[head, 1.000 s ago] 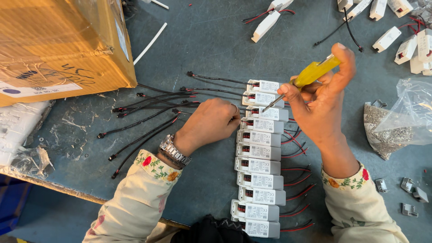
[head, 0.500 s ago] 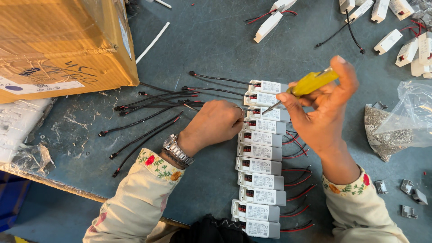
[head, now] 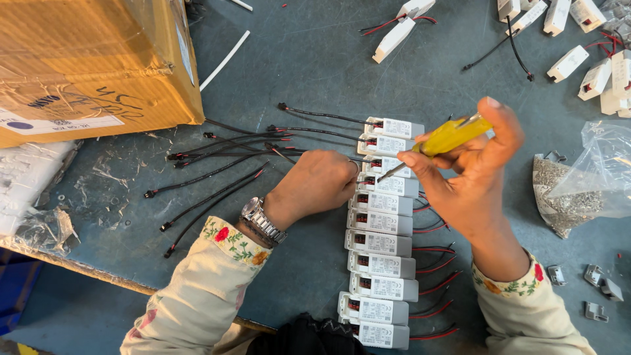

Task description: The person aligns several white rectangular driver cases on a workbench and uses a yellow-handled screwdriver to tighten internal screws through small access holes in the casing.

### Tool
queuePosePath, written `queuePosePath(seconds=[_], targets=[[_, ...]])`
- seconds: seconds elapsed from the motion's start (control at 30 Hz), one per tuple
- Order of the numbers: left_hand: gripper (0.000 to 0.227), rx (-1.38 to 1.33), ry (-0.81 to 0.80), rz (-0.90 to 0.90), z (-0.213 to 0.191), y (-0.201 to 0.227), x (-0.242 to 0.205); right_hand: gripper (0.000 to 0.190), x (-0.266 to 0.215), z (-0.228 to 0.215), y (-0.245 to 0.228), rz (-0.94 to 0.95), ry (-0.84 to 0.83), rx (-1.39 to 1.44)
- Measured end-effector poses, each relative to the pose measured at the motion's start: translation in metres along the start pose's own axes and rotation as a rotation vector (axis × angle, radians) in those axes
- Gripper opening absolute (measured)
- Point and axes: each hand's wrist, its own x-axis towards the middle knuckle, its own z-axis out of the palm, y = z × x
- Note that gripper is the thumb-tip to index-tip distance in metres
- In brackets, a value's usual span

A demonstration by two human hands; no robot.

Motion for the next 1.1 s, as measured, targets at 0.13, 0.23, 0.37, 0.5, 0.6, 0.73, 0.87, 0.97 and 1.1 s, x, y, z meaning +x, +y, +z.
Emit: queuePosePath(seconds=[0.13,0.23,0.37,0.5,0.6,0.73,0.87,0.97,1.1], targets=[[0.018,-0.008,0.017,-0.006,0.0,0.0,0.0,0.092,0.001,0.002,0.005,0.008,0.014,-0.006],[0.019,-0.002,0.002,-0.012,0.0,0.0,0.0,0.092,0.0,0.003,0.007,0.009,0.012,-0.003],[0.016,0.006,-0.003,-0.013,0.001,0.0,0.0,0.092,0.0,0.006,0.008,0.003,-0.006,0.017],[0.015,0.008,-0.004,-0.019,0.002,0.0,0.0,0.091,0.0,0.007,0.009,0.005,-0.003,0.024],[0.015,0.013,-0.009,-0.026,0.003,0.0,0.0,0.091,-0.001,0.008,0.008,0.019,0.014,0.01],[0.015,0.016,-0.021,-0.025,0.002,0.0,0.001,0.089,-0.004,0.015,0.005,0.016,0.05,-0.017],[0.017,-0.008,0.002,-0.033,-0.001,0.0,0.001,0.09,-0.01,0.02,0.006,0.0,0.102,-0.036],[0.017,-0.006,0.02,-0.038,-0.001,0.0,0.002,0.087,-0.014,0.018,0.009,0.007,0.117,0.002],[0.016,-0.036,0.053,-0.005,-0.001,0.0,0.003,0.087,-0.018,0.017,0.011,-0.003,0.123,-0.028]])
